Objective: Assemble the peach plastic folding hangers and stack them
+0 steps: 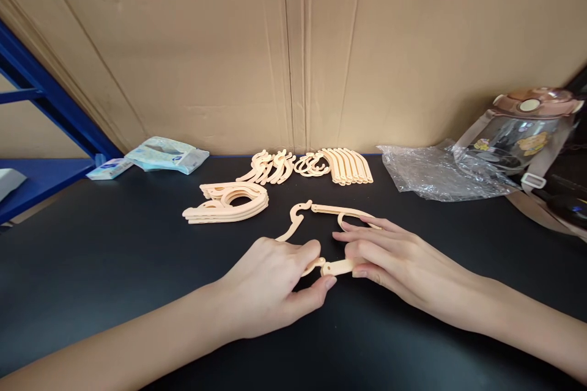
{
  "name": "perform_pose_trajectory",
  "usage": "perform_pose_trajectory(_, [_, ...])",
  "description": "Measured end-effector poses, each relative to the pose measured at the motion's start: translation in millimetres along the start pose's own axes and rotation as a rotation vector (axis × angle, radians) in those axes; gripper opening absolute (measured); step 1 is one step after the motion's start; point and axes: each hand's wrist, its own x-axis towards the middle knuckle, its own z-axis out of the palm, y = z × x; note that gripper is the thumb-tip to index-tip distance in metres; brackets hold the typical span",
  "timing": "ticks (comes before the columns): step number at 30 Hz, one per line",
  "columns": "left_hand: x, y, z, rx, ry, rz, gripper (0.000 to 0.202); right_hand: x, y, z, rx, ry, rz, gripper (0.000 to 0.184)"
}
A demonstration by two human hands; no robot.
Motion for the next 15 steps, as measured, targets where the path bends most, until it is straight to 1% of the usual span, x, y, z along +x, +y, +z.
perform_pose_trajectory(6, [-0.1, 0.5, -1.0, 0.033, -0.03, 0.045, 0.028, 0.0, 0.3, 1.1, 0.013, -0.036, 0.009, 0.018])
perform_pose_trajectory(10, [-0.2, 1.2, -0.4, 0.086, -0.06, 0.069, 0.026, -0.9, 0.9, 2.6, 0.022, -0.051, 0.013, 0.018])
perform_pose_trajectory(15, [0.8, 1.3, 1.1, 0.174, -0.076, 0.132, 0.021, -1.6, 1.6, 4.4, 0.017, -0.056, -0.006, 0.018])
